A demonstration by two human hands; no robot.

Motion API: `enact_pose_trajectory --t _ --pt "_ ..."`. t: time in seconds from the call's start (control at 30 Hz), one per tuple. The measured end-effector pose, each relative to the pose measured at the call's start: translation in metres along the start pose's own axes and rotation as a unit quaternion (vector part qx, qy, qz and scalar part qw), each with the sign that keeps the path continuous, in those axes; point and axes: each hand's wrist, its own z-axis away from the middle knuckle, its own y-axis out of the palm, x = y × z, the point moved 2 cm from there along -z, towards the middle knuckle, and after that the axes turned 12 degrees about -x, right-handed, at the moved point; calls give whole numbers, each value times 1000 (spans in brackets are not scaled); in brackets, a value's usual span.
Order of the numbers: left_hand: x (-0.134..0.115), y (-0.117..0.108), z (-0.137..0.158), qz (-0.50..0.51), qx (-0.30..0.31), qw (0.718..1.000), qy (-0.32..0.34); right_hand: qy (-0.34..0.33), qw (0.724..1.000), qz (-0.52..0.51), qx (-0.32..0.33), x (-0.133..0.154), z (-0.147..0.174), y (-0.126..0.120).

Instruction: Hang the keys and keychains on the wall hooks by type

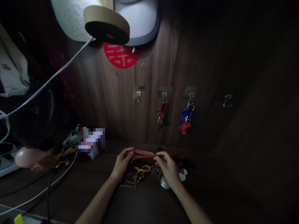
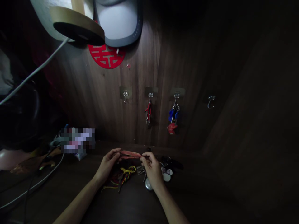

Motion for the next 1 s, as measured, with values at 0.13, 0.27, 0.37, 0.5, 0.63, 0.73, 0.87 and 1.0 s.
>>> enact_pose_trajectory --t 0.13,0.27,0.37,0.5,0.63,0.73,0.87,1.0 --pt "4 -13 -9 -158 -30 981 107 -49 996 64 25 -10 2 1" --pt "3 -25 -11 -186 -33 972 143 -74 992 93 43 -14 4 0" --pt "-4 -31 -8 -215 15 956 200 -83 990 106 36 -12 5 -1" --pt "-14 -35 2 -275 132 929 212 -95 989 114 24 -10 6 -2" --pt "-14 -36 10 -356 219 890 183 -94 988 123 21 -11 6 -3" --pt "-12 -36 10 -360 220 886 192 -97 986 131 24 -12 6 -2" --pt "-14 -33 7 -282 207 921 174 -103 984 144 33 -7 7 -2" --pt "-24 -22 11 -134 194 964 124 -165 970 174 47 3 12 0"
